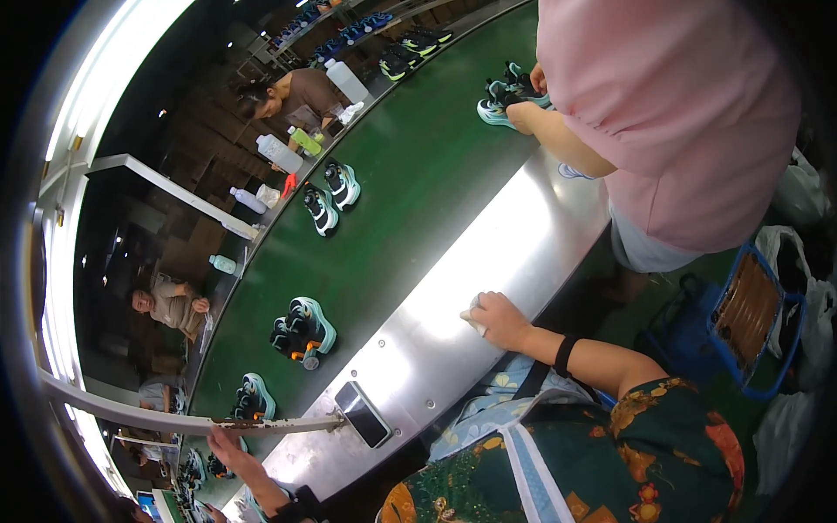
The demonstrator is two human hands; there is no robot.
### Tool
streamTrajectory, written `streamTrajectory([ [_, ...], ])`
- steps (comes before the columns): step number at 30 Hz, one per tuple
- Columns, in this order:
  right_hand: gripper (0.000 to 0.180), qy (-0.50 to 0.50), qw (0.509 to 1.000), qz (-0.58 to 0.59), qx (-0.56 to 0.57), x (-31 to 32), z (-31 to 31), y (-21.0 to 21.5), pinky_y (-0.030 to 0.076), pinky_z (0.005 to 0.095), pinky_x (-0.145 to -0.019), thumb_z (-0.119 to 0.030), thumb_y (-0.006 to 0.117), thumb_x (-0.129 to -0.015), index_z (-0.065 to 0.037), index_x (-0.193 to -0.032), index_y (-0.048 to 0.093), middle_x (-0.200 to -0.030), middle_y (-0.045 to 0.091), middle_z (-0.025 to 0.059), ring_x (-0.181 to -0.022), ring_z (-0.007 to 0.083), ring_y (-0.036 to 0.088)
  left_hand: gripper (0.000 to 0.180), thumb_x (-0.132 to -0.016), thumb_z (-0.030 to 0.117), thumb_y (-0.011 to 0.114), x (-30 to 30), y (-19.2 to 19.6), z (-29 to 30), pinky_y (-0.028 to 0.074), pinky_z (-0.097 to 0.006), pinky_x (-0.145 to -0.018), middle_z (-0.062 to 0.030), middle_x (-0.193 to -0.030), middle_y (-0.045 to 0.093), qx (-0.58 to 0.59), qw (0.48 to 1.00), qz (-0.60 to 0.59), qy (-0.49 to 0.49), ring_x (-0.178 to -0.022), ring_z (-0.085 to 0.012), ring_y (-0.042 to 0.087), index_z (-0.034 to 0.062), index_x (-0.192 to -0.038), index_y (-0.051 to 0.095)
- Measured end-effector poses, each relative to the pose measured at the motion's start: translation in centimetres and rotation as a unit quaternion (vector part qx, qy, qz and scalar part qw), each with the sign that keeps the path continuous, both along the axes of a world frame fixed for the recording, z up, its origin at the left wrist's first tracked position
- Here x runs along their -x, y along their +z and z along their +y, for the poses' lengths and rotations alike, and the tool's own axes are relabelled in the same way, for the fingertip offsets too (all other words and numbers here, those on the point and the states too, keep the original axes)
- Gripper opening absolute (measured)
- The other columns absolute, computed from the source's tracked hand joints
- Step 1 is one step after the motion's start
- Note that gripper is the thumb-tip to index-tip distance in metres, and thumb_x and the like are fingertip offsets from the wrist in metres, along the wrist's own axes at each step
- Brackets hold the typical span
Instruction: Inspecting and cleaning finished shoes on a conveyor belt assembly line.
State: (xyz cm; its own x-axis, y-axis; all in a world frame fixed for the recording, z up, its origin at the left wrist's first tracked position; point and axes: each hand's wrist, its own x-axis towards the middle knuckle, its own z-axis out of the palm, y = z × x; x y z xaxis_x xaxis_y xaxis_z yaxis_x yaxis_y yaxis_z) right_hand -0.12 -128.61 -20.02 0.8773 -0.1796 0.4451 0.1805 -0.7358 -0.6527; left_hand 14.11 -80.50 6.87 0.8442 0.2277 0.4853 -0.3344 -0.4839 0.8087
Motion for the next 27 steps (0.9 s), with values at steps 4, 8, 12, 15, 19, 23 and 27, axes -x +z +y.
streamTrajectory([
  [4, 0.019, -0.002, 1.000, -0.003, 0.010, 0.1, -0.2, 0.2, 0.041, 0.0382, -0.072, -0.011, 0.062, -0.081, -0.012, -0.098, 0.070, -0.080, 0.049, 0.0112, -0.080, 0.0285, 0.049, 0.059, -0.095, 0.043, 0.054, -2.0, 5.4, -1.5, 0.037, -0.034, -0.098, -0.0134, -0.116, 0.054, -0.069, 0.997, -0.012, -0.013, -0.107, -0.0195, 0.052, -0.0035, -0.130, 0.041],
  [8, 0.019, -0.010, 1.000, -0.004, 0.014, 0.1, -0.2, 0.3, 0.041, 0.0386, -0.071, -0.010, 0.062, -0.080, -0.012, -0.098, 0.070, -0.080, 0.049, 0.0109, -0.079, 0.0287, 0.049, 0.053, -0.093, 0.041, 0.059, -3.3, 7.0, -3.3, 0.048, -0.031, -0.079, -0.0096, -0.097, 0.057, 0.016, 0.994, -0.108, -0.015, -0.083, -0.0172, 0.056, -0.0002, -0.124, 0.047],
  [12, 0.019, -0.007, 1.000, -0.012, 0.020, -0.3, -0.9, 0.0, 0.041, 0.0387, -0.071, -0.010, 0.063, -0.080, -0.012, -0.097, 0.070, -0.080, 0.048, 0.0106, -0.078, 0.0288, 0.049, 0.045, -0.089, 0.036, 0.067, -3.8, 6.3, -2.2, 0.049, -0.028, -0.067, -0.0064, -0.081, 0.054, 0.065, 0.993, -0.096, -0.016, -0.071, -0.0148, 0.054, 0.0022, -0.112, 0.049],
  [15, 0.018, -0.012, 1.000, -0.007, 0.018, -0.3, -1.3, -0.2, 0.041, 0.0387, -0.071, -0.010, 0.064, -0.080, -0.012, -0.097, 0.069, -0.080, 0.048, 0.0104, -0.077, 0.0289, 0.049, 0.043, -0.088, 0.036, 0.068, -3.6, 6.0, -3.1, 0.047, -0.028, -0.067, -0.0060, -0.080, 0.053, 0.083, 0.991, -0.104, -0.022, -0.071, -0.0147, 0.053, 0.0035, -0.106, 0.048],
  [19, 0.017, -0.012, 0.999, -0.022, 0.024, -0.4, -2.0, -0.4, 0.041, 0.0387, -0.068, -0.014, 0.066, -0.082, -0.011, -0.098, 0.070, -0.077, 0.047, 0.0117, -0.074, 0.0291, 0.047, 0.043, -0.087, 0.038, 0.068, -3.2, 5.7, -5.2, 0.046, -0.028, -0.067, -0.0056, -0.079, 0.052, 0.093, 0.986, -0.141, 0.002, -0.071, -0.0144, 0.052, 0.0037, -0.104, 0.047],
  [23, 0.018, -0.015, 0.999, -0.022, 0.030, -0.5, -2.7, -1.0, 0.041, 0.0390, -0.069, -0.014, 0.066, -0.082, -0.011, -0.099, 0.070, -0.077, 0.047, 0.0122, -0.075, 0.0293, 0.048, 0.043, -0.087, 0.037, 0.068, -3.3, 5.3, -6.2, 0.046, -0.028, -0.066, -0.0053, -0.078, 0.051, 0.092, 0.984, -0.150, 0.015, -0.071, -0.0143, 0.052, 0.0036, -0.103, 0.047],
  [27, 0.018, -0.016, 0.999, -0.022, 0.025, -0.8, -3.1, -0.7, 0.042, 0.0382, -0.071, -0.010, 0.065, -0.079, -0.013, -0.097, 0.069, -0.081, 0.048, 0.0105, -0.078, 0.0289, 0.049, 0.044, -0.087, 0.038, 0.068, -3.1, 5.0, -6.7, 0.046, -0.028, -0.066, -0.0047, -0.078, 0.050, 0.087, 0.984, -0.154, 0.009, -0.070, -0.0140, 0.052, 0.0033, -0.104, 0.047],
])
